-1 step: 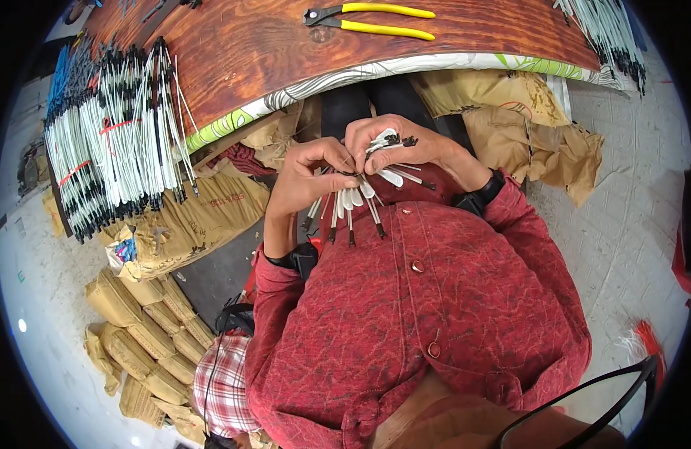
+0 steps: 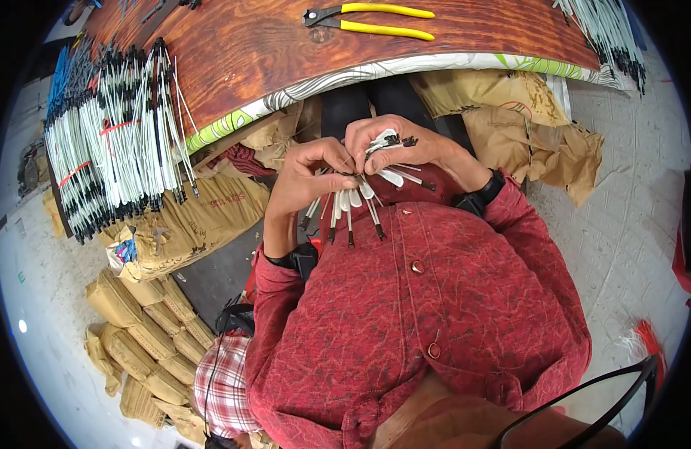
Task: The person gathers white rods and uses yellow-handled shears to trim their ends before inserting them into black plastic connectors. They continue fitting the rods into the connectors by hand and then arrange the completed assemblies into a bundle.
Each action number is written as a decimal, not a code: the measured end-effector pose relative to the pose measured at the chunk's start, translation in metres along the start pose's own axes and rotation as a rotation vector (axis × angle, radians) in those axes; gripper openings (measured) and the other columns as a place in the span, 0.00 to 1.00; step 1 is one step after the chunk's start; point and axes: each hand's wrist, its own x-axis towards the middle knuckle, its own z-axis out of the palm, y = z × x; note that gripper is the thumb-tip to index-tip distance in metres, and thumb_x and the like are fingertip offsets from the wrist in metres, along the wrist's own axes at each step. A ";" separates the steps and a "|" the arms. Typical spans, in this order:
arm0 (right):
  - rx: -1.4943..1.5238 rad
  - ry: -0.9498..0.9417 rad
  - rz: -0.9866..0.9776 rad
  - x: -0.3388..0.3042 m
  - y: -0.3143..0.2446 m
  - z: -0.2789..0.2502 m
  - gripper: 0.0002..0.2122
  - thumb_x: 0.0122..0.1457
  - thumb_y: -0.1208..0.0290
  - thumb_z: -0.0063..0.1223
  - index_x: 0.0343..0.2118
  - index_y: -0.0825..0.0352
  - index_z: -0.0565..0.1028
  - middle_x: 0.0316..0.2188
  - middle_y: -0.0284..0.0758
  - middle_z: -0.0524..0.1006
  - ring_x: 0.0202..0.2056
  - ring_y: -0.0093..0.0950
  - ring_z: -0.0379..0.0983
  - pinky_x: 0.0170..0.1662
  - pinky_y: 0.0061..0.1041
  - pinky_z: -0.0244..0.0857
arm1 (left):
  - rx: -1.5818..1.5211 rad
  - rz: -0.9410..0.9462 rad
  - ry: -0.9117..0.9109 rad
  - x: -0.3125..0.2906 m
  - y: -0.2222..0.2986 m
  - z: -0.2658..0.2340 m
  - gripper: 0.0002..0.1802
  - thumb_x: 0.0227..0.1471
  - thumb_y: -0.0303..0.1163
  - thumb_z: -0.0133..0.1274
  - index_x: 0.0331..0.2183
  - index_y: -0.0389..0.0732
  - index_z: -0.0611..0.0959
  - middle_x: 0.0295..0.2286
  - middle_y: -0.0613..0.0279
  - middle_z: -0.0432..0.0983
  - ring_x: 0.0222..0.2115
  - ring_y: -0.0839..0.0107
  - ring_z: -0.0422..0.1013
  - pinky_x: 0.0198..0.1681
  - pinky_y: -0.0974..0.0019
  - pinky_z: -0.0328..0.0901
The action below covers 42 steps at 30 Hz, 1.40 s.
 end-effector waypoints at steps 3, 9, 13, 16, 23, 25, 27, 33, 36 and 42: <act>0.069 0.008 0.031 -0.006 -0.001 0.001 0.09 0.55 0.67 0.63 0.33 0.68 0.78 0.34 0.34 0.73 0.36 0.24 0.70 0.41 0.24 0.64 | -0.147 -0.021 -0.042 0.000 -0.008 0.000 0.08 0.43 0.20 0.67 0.26 0.36 0.81 0.31 0.59 0.78 0.33 0.72 0.74 0.38 0.70 0.67; 0.042 0.019 0.037 -0.016 0.005 -0.003 0.10 0.55 0.67 0.64 0.32 0.69 0.78 0.35 0.33 0.74 0.36 0.23 0.70 0.40 0.24 0.64 | -0.234 -0.125 -0.056 0.002 -0.003 0.011 0.09 0.43 0.21 0.67 0.26 0.35 0.80 0.32 0.57 0.77 0.36 0.70 0.73 0.41 0.66 0.67; 0.049 0.052 0.021 -0.021 0.007 -0.006 0.09 0.54 0.69 0.64 0.31 0.69 0.79 0.34 0.33 0.74 0.37 0.23 0.70 0.40 0.24 0.64 | -0.120 -0.158 0.016 0.003 0.006 0.024 0.10 0.42 0.20 0.67 0.27 0.35 0.80 0.32 0.57 0.78 0.35 0.71 0.74 0.40 0.69 0.68; 0.072 0.077 0.054 -0.023 0.008 -0.007 0.07 0.53 0.71 0.64 0.31 0.68 0.79 0.34 0.32 0.73 0.38 0.23 0.70 0.42 0.24 0.64 | -0.022 -0.100 0.053 0.003 -0.001 0.028 0.10 0.42 0.19 0.67 0.28 0.35 0.81 0.32 0.57 0.78 0.34 0.72 0.75 0.39 0.71 0.69; 0.097 0.131 0.122 -0.027 0.013 -0.002 0.06 0.49 0.79 0.66 0.30 0.68 0.79 0.33 0.32 0.73 0.39 0.23 0.70 0.44 0.24 0.64 | 0.034 0.015 0.144 -0.001 -0.013 0.033 0.10 0.42 0.17 0.65 0.31 0.33 0.85 0.32 0.57 0.79 0.32 0.73 0.75 0.37 0.71 0.70; 0.084 0.148 0.143 -0.023 0.014 0.001 0.06 0.48 0.80 0.66 0.29 0.69 0.79 0.33 0.31 0.73 0.39 0.23 0.70 0.43 0.23 0.65 | 0.021 -0.020 0.180 -0.004 -0.013 0.030 0.11 0.40 0.15 0.65 0.31 0.32 0.85 0.32 0.56 0.79 0.33 0.72 0.75 0.37 0.70 0.69; 0.077 0.157 0.154 -0.021 0.014 0.004 0.07 0.48 0.80 0.66 0.29 0.69 0.79 0.33 0.31 0.74 0.39 0.22 0.71 0.42 0.23 0.65 | 0.014 -0.037 0.197 -0.007 -0.013 0.028 0.12 0.40 0.14 0.65 0.32 0.32 0.84 0.33 0.56 0.79 0.33 0.71 0.75 0.38 0.70 0.69; 0.036 0.141 0.169 -0.013 0.007 0.014 0.08 0.49 0.77 0.66 0.30 0.66 0.76 0.24 0.26 0.76 0.30 0.16 0.72 0.36 0.18 0.66 | 0.072 0.032 0.161 -0.014 -0.014 0.022 0.10 0.41 0.17 0.66 0.31 0.32 0.86 0.32 0.58 0.79 0.32 0.74 0.75 0.36 0.72 0.70; -0.017 0.164 0.186 -0.012 0.006 0.015 0.09 0.48 0.75 0.67 0.29 0.66 0.75 0.23 0.25 0.75 0.29 0.15 0.70 0.35 0.18 0.64 | 0.040 0.007 0.161 -0.012 -0.007 0.026 0.10 0.41 0.18 0.66 0.31 0.33 0.87 0.32 0.58 0.79 0.33 0.73 0.75 0.36 0.72 0.69; -0.144 0.208 0.226 -0.013 0.004 0.017 0.13 0.46 0.71 0.70 0.28 0.65 0.72 0.23 0.24 0.73 0.28 0.14 0.65 0.34 0.19 0.62 | 0.070 -0.038 0.132 -0.014 -0.004 0.024 0.12 0.41 0.21 0.67 0.33 0.35 0.87 0.32 0.59 0.80 0.35 0.71 0.75 0.39 0.69 0.69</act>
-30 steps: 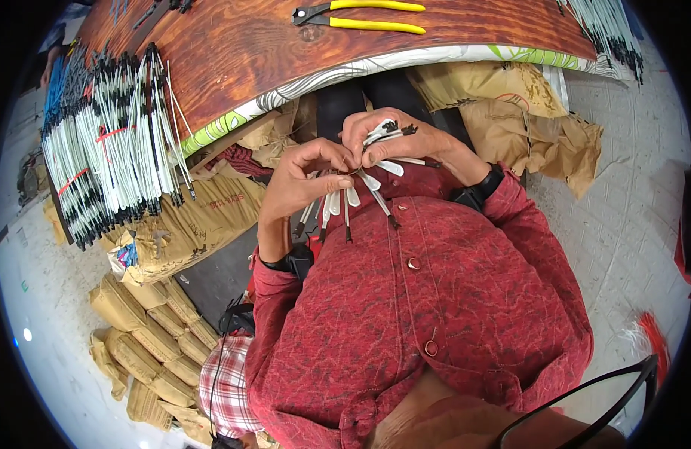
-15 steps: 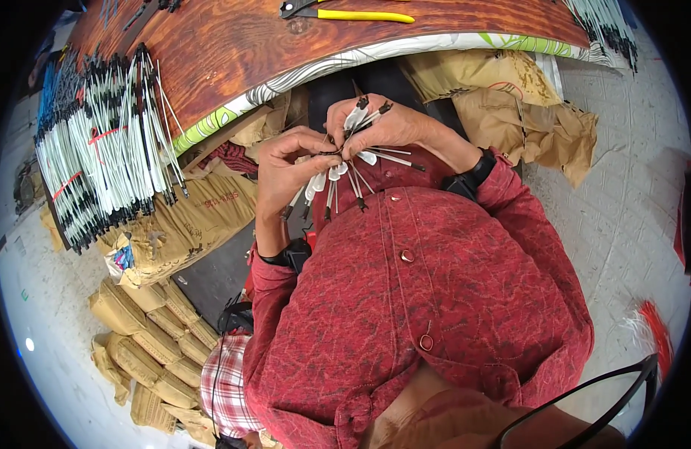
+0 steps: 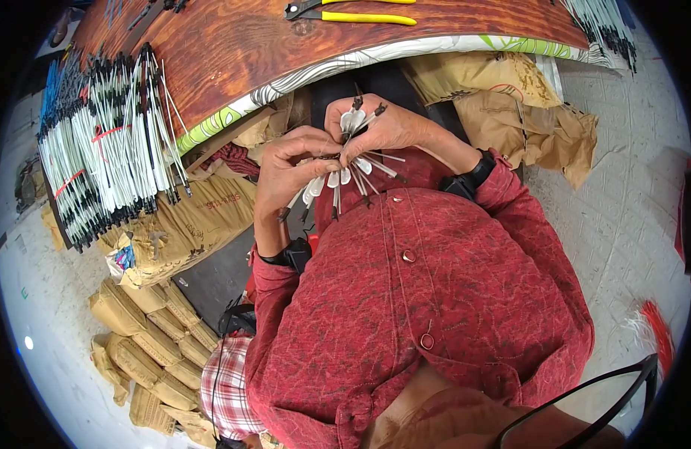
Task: The person gathers white rods and uses yellow-handled shears to trim their ends before inserting them into black plastic connectors. They continue fitting the rods into the connectors by hand and then arrange the completed assemblies into a bundle.
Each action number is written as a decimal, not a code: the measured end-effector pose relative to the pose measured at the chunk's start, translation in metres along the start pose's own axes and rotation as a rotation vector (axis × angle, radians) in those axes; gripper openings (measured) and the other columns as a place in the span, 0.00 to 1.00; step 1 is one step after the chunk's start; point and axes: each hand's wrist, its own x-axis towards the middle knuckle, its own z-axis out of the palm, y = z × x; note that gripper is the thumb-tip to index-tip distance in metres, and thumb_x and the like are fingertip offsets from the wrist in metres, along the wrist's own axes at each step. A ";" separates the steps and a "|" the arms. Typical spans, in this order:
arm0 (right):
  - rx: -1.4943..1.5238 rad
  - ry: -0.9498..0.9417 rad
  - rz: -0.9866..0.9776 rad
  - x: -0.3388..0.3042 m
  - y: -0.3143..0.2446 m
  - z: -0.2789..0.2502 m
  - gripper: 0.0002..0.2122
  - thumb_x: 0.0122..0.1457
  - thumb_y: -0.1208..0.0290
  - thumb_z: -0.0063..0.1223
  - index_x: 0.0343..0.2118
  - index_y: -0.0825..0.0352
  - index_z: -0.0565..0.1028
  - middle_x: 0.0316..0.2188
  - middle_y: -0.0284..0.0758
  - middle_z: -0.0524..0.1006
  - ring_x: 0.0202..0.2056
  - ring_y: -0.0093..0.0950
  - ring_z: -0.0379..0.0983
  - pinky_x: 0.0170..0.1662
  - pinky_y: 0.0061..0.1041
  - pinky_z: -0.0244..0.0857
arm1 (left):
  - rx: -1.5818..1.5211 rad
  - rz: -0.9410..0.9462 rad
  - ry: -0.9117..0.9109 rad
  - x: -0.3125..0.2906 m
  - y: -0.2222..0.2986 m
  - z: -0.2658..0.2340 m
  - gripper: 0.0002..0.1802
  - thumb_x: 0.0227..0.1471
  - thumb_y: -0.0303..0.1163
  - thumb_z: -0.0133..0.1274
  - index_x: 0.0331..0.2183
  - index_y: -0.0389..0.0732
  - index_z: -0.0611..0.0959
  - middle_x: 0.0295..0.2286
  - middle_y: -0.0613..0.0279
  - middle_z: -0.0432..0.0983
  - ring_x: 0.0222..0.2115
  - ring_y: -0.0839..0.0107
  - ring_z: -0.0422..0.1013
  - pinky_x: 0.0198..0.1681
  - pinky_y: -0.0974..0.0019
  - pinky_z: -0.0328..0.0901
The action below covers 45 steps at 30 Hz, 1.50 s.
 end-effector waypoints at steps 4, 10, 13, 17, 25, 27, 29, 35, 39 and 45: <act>-0.057 -0.067 -0.148 0.006 -0.001 -0.003 0.13 0.46 0.70 0.70 0.30 0.65 0.74 0.26 0.24 0.74 0.30 0.14 0.66 0.35 0.19 0.63 | 0.052 0.039 -0.066 -0.001 0.002 -0.007 0.11 0.41 0.23 0.67 0.33 0.36 0.88 0.33 0.60 0.80 0.35 0.70 0.75 0.40 0.69 0.69; 0.004 -0.219 -0.141 0.011 -0.001 -0.017 0.11 0.49 0.75 0.67 0.35 0.68 0.77 0.34 0.30 0.76 0.38 0.21 0.71 0.43 0.23 0.65 | 0.076 0.029 -0.124 0.001 0.006 -0.019 0.11 0.41 0.24 0.67 0.33 0.37 0.88 0.32 0.60 0.79 0.35 0.70 0.75 0.40 0.69 0.68; 0.120 -0.242 -0.170 0.014 0.003 -0.017 0.10 0.51 0.75 0.66 0.36 0.69 0.78 0.34 0.30 0.76 0.38 0.23 0.72 0.45 0.25 0.65 | 0.047 0.018 -0.148 0.002 0.001 -0.023 0.12 0.41 0.25 0.68 0.33 0.37 0.88 0.32 0.61 0.79 0.35 0.70 0.74 0.41 0.69 0.68; 0.003 -0.257 -0.171 0.016 -0.002 -0.012 0.08 0.53 0.75 0.64 0.35 0.69 0.78 0.34 0.30 0.77 0.38 0.23 0.72 0.45 0.25 0.65 | -0.023 -0.001 -0.220 0.001 -0.004 -0.028 0.13 0.41 0.26 0.68 0.34 0.37 0.87 0.33 0.61 0.79 0.35 0.70 0.74 0.41 0.69 0.67; -0.079 -0.163 -0.223 0.001 -0.004 -0.002 0.12 0.55 0.66 0.64 0.35 0.68 0.77 0.30 0.28 0.75 0.34 0.20 0.68 0.42 0.23 0.63 | -0.146 0.005 -0.291 0.000 -0.010 -0.024 0.14 0.46 0.31 0.65 0.36 0.34 0.86 0.35 0.56 0.79 0.38 0.67 0.75 0.44 0.66 0.68; -0.094 -0.141 -0.238 -0.002 -0.004 -0.002 0.11 0.55 0.67 0.64 0.34 0.68 0.76 0.29 0.27 0.75 0.34 0.19 0.68 0.42 0.23 0.63 | -0.242 -0.065 -0.271 -0.001 -0.011 -0.023 0.20 0.49 0.38 0.63 0.40 0.34 0.85 0.36 0.51 0.79 0.41 0.62 0.75 0.47 0.61 0.68; -0.101 -0.131 -0.247 -0.005 -0.006 -0.002 0.11 0.55 0.67 0.64 0.34 0.68 0.76 0.29 0.27 0.74 0.34 0.19 0.68 0.42 0.23 0.63 | -0.288 -0.100 -0.261 -0.003 -0.014 -0.024 0.23 0.51 0.42 0.62 0.43 0.34 0.84 0.37 0.49 0.79 0.42 0.60 0.75 0.49 0.59 0.68; 0.006 -0.082 -0.162 -0.004 -0.022 0.002 0.07 0.55 0.74 0.61 0.34 0.68 0.75 0.30 0.27 0.73 0.34 0.18 0.68 0.40 0.21 0.63 | -0.661 0.284 -0.246 -0.011 -0.026 -0.032 0.49 0.44 0.59 0.62 0.59 0.38 0.67 0.44 0.43 0.75 0.48 0.57 0.71 0.53 0.56 0.65; 0.027 -0.031 -0.133 0.006 -0.042 0.008 0.05 0.56 0.76 0.59 0.33 0.67 0.74 0.31 0.27 0.72 0.34 0.18 0.67 0.39 0.20 0.63 | -0.380 0.236 -0.127 -0.022 0.005 -0.031 0.57 0.39 0.53 0.68 0.63 0.38 0.60 0.47 0.42 0.74 0.50 0.55 0.70 0.56 0.54 0.62; -0.032 0.031 -0.114 0.011 -0.048 0.025 0.07 0.58 0.71 0.58 0.35 0.67 0.73 0.31 0.28 0.76 0.36 0.17 0.71 0.44 0.22 0.66 | -0.004 0.060 0.070 -0.038 0.034 -0.027 0.61 0.35 0.46 0.72 0.64 0.37 0.58 0.50 0.43 0.72 0.53 0.55 0.68 0.59 0.53 0.59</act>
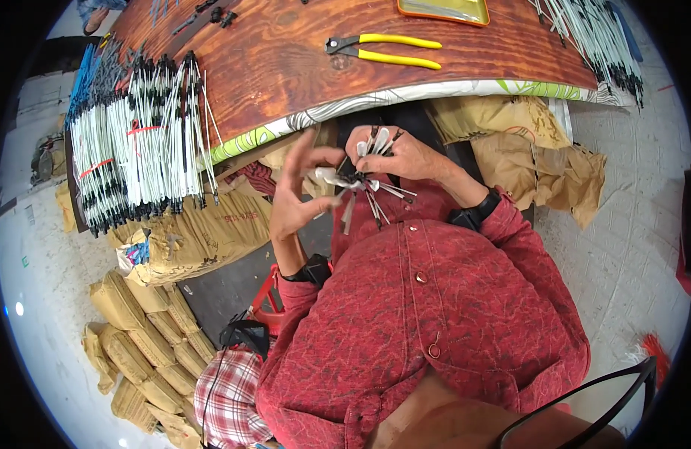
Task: The person gathers white rods and uses yellow-handled shears to trim their ends before inserting them into black plastic connectors. They continue fitting the rods into the connectors by hand and then arrange the completed assemblies into a bundle.
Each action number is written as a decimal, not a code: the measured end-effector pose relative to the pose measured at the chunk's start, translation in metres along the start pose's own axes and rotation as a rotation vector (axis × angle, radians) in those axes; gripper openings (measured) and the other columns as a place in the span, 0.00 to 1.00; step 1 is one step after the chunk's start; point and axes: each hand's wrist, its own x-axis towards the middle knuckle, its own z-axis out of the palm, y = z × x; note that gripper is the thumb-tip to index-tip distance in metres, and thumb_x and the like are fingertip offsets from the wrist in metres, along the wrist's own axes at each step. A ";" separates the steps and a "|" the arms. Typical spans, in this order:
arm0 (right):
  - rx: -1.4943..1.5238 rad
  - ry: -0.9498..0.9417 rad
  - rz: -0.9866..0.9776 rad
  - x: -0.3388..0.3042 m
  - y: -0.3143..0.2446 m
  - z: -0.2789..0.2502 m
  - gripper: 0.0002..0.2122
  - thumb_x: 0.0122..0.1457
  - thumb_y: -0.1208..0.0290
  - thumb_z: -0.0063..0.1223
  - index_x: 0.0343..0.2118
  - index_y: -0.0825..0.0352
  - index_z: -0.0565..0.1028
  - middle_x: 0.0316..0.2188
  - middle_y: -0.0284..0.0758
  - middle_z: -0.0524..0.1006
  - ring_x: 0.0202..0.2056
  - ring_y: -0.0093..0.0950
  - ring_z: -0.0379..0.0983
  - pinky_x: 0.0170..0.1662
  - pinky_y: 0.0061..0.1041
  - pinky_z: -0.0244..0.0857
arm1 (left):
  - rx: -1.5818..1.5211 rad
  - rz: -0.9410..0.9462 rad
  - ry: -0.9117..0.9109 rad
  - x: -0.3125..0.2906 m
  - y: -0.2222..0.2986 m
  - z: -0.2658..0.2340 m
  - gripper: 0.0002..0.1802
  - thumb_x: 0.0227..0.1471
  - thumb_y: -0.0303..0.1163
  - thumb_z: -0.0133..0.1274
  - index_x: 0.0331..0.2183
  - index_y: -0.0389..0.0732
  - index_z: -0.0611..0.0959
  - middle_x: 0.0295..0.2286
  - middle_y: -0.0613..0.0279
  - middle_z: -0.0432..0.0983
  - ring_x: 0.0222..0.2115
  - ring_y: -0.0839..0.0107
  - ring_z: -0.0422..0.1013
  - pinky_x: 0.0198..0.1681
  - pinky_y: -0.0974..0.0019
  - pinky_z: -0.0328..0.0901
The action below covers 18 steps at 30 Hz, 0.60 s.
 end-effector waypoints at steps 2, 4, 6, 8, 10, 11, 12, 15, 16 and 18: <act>-0.006 0.034 0.007 0.007 0.003 -0.002 0.07 0.59 0.71 0.58 0.35 0.67 0.74 0.31 0.28 0.76 0.36 0.18 0.71 0.44 0.22 0.66 | 0.053 0.072 0.093 0.003 0.004 -0.002 0.63 0.35 0.45 0.72 0.65 0.39 0.53 0.53 0.43 0.68 0.54 0.55 0.67 0.60 0.53 0.58; -0.005 0.050 0.021 0.008 0.008 -0.001 0.08 0.59 0.70 0.58 0.36 0.68 0.74 0.30 0.29 0.76 0.35 0.19 0.71 0.43 0.23 0.66 | 0.073 0.098 0.142 0.001 0.000 0.002 0.65 0.36 0.44 0.72 0.66 0.40 0.50 0.55 0.44 0.66 0.55 0.55 0.66 0.60 0.53 0.57; -0.049 0.061 -0.040 0.008 0.012 0.003 0.05 0.60 0.72 0.55 0.35 0.67 0.73 0.30 0.27 0.72 0.34 0.17 0.67 0.40 0.20 0.63 | -0.207 0.138 0.284 -0.002 -0.009 0.012 0.68 0.36 0.45 0.73 0.67 0.43 0.45 0.57 0.45 0.62 0.55 0.55 0.65 0.59 0.53 0.58; -0.070 0.065 -0.067 0.008 0.016 0.006 0.04 0.61 0.73 0.53 0.34 0.67 0.72 0.30 0.27 0.70 0.33 0.16 0.65 0.38 0.19 0.62 | -0.348 0.155 0.357 -0.004 -0.018 0.014 0.70 0.36 0.46 0.73 0.67 0.44 0.42 0.59 0.46 0.60 0.55 0.56 0.64 0.59 0.54 0.58; -0.108 0.105 -0.083 0.009 0.017 0.010 0.04 0.61 0.73 0.53 0.34 0.67 0.72 0.30 0.27 0.70 0.33 0.17 0.65 0.38 0.19 0.62 | -0.198 0.302 0.204 -0.001 -0.028 0.008 0.71 0.35 0.44 0.74 0.67 0.46 0.40 0.58 0.48 0.59 0.55 0.56 0.64 0.59 0.53 0.58; -0.127 0.124 -0.091 0.009 0.017 0.011 0.04 0.61 0.73 0.53 0.34 0.67 0.72 0.31 0.27 0.70 0.33 0.17 0.65 0.38 0.20 0.62 | -0.122 0.374 0.126 -0.001 -0.032 0.006 0.72 0.35 0.43 0.74 0.67 0.47 0.39 0.58 0.49 0.59 0.55 0.56 0.63 0.59 0.53 0.58; -0.125 0.124 -0.089 0.008 0.018 0.012 0.04 0.61 0.73 0.53 0.34 0.67 0.72 0.31 0.27 0.70 0.33 0.17 0.65 0.38 0.20 0.62 | -0.122 0.372 0.128 -0.002 -0.036 0.009 0.72 0.35 0.43 0.74 0.67 0.47 0.39 0.58 0.49 0.59 0.55 0.56 0.63 0.59 0.53 0.58; -0.151 0.137 -0.071 0.004 0.018 0.017 0.04 0.60 0.74 0.54 0.33 0.67 0.72 0.31 0.28 0.70 0.33 0.17 0.65 0.39 0.20 0.63 | -0.050 0.247 0.164 0.005 -0.027 0.030 0.74 0.32 0.38 0.76 0.67 0.45 0.40 0.52 0.53 0.65 0.51 0.60 0.66 0.57 0.56 0.61; -0.151 0.139 -0.073 0.003 0.020 0.018 0.04 0.60 0.74 0.54 0.33 0.67 0.72 0.31 0.28 0.70 0.33 0.17 0.65 0.39 0.20 0.63 | -0.032 0.198 0.198 0.007 -0.024 0.035 0.72 0.32 0.35 0.75 0.67 0.44 0.42 0.50 0.55 0.67 0.50 0.62 0.67 0.55 0.58 0.62; -0.103 0.181 -0.101 -0.001 0.025 0.020 0.07 0.59 0.71 0.58 0.33 0.68 0.74 0.30 0.31 0.73 0.32 0.21 0.68 0.39 0.24 0.65 | 0.004 0.097 0.266 0.009 -0.019 0.042 0.68 0.32 0.28 0.74 0.67 0.42 0.46 0.46 0.58 0.69 0.47 0.66 0.68 0.52 0.62 0.64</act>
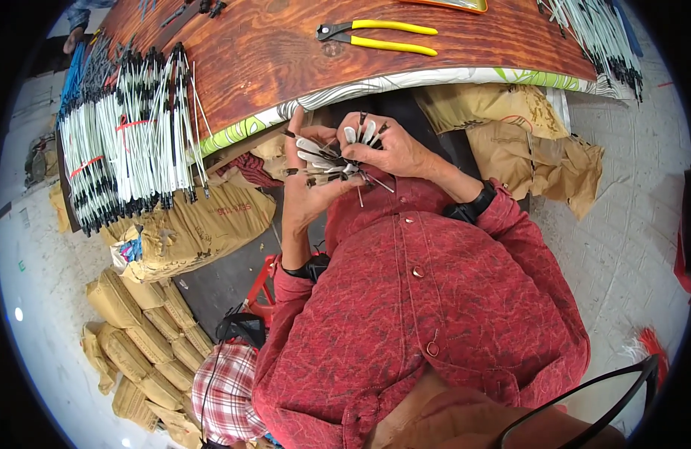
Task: The person gathers white rods and uses yellow-handled shears to trim their ends before inserting them into black plastic connectors. They continue fitting the rods into the connectors by hand and then arrange the completed assemblies into a bundle.
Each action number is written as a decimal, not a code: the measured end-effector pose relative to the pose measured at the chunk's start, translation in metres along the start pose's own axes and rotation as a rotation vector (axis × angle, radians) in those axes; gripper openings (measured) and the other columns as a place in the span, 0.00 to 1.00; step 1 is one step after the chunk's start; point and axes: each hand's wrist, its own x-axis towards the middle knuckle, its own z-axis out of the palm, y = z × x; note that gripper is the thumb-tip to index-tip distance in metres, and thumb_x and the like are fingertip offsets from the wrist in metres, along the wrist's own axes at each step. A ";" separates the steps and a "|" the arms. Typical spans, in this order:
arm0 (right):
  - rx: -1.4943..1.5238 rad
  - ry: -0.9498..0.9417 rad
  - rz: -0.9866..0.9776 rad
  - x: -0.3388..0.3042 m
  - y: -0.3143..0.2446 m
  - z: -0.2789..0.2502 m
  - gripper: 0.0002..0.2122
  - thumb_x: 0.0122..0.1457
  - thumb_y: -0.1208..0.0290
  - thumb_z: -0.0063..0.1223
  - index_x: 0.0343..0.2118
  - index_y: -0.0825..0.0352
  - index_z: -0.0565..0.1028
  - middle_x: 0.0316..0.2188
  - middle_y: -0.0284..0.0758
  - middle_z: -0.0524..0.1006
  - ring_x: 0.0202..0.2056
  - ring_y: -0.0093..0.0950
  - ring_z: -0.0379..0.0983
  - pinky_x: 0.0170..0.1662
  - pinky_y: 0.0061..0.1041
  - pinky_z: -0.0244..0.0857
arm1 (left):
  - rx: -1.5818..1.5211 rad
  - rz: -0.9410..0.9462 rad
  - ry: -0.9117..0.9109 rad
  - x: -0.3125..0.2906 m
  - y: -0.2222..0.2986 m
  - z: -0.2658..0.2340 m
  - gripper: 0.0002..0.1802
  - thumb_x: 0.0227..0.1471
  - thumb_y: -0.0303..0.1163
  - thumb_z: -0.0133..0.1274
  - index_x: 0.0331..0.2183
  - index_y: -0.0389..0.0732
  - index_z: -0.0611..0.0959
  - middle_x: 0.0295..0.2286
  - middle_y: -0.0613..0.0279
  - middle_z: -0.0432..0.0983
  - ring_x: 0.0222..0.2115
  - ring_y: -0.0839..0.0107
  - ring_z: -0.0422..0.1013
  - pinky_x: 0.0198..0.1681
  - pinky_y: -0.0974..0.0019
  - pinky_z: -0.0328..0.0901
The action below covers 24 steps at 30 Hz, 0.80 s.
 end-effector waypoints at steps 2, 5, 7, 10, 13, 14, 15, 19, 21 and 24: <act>0.026 0.024 -0.012 -0.001 0.001 -0.003 0.08 0.58 0.70 0.60 0.34 0.69 0.75 0.29 0.33 0.74 0.32 0.23 0.69 0.39 0.25 0.65 | 0.047 -0.005 -0.018 0.001 -0.001 -0.001 0.63 0.34 0.27 0.72 0.66 0.41 0.50 0.44 0.58 0.70 0.45 0.68 0.68 0.50 0.64 0.65; 0.026 0.003 -0.036 0.000 0.001 -0.009 0.09 0.57 0.70 0.62 0.34 0.69 0.75 0.28 0.34 0.74 0.31 0.26 0.71 0.38 0.27 0.66 | 0.139 -0.016 -0.053 0.006 -0.002 -0.005 0.54 0.37 0.23 0.68 0.64 0.38 0.57 0.41 0.60 0.72 0.40 0.71 0.70 0.46 0.67 0.67; 0.016 -0.006 -0.039 0.005 0.000 -0.014 0.07 0.57 0.72 0.60 0.33 0.69 0.74 0.29 0.32 0.73 0.32 0.23 0.70 0.38 0.25 0.65 | 0.091 -0.052 -0.073 0.012 0.001 -0.010 0.43 0.40 0.21 0.64 0.59 0.37 0.65 0.40 0.60 0.72 0.38 0.72 0.71 0.43 0.68 0.68; -0.007 -0.027 -0.043 0.010 -0.001 -0.021 0.04 0.58 0.77 0.56 0.32 0.69 0.72 0.30 0.29 0.71 0.33 0.18 0.68 0.37 0.20 0.64 | 0.097 -0.042 -0.083 0.015 0.000 -0.009 0.35 0.42 0.20 0.61 0.54 0.36 0.71 0.38 0.60 0.73 0.36 0.73 0.72 0.42 0.69 0.68; 0.005 -0.031 -0.032 0.010 0.000 -0.023 0.04 0.58 0.77 0.57 0.32 0.69 0.73 0.30 0.29 0.71 0.33 0.19 0.69 0.36 0.20 0.65 | 0.155 0.015 -0.083 0.014 -0.004 -0.008 0.28 0.44 0.19 0.59 0.50 0.35 0.74 0.36 0.60 0.74 0.34 0.74 0.72 0.41 0.69 0.68; 0.006 -0.030 -0.031 0.010 0.000 -0.023 0.04 0.58 0.77 0.57 0.32 0.69 0.73 0.30 0.29 0.71 0.33 0.19 0.69 0.36 0.20 0.65 | 0.113 0.017 -0.082 0.013 -0.005 -0.008 0.26 0.44 0.18 0.58 0.48 0.35 0.74 0.36 0.59 0.75 0.35 0.74 0.72 0.41 0.69 0.68; 0.041 -0.031 -0.028 0.009 0.000 -0.022 0.05 0.57 0.77 0.58 0.32 0.69 0.73 0.30 0.29 0.72 0.33 0.19 0.69 0.36 0.21 0.65 | 0.071 0.019 -0.082 0.012 -0.006 -0.009 0.24 0.45 0.18 0.57 0.47 0.35 0.74 0.35 0.59 0.75 0.35 0.74 0.72 0.41 0.69 0.68; 0.067 -0.052 -0.057 0.012 0.004 -0.023 0.05 0.56 0.77 0.59 0.32 0.69 0.73 0.31 0.29 0.72 0.33 0.20 0.70 0.37 0.21 0.66 | -0.093 0.026 -0.109 0.016 -0.014 -0.010 0.19 0.45 0.16 0.57 0.42 0.35 0.76 0.34 0.58 0.76 0.36 0.73 0.73 0.41 0.69 0.67; -0.023 -0.098 -0.127 0.015 0.004 -0.025 0.05 0.56 0.78 0.60 0.33 0.69 0.74 0.31 0.29 0.73 0.34 0.21 0.70 0.38 0.22 0.66 | -0.155 0.025 -0.120 0.017 -0.017 -0.012 0.18 0.45 0.15 0.57 0.41 0.35 0.77 0.33 0.58 0.76 0.35 0.72 0.72 0.41 0.69 0.67; -0.059 -0.150 -0.140 0.017 0.004 -0.027 0.06 0.55 0.78 0.60 0.34 0.69 0.74 0.32 0.31 0.73 0.35 0.22 0.71 0.40 0.23 0.66 | -0.084 0.069 -0.110 0.017 -0.019 -0.015 0.13 0.44 0.16 0.59 0.35 0.35 0.78 0.33 0.57 0.76 0.35 0.71 0.72 0.40 0.68 0.67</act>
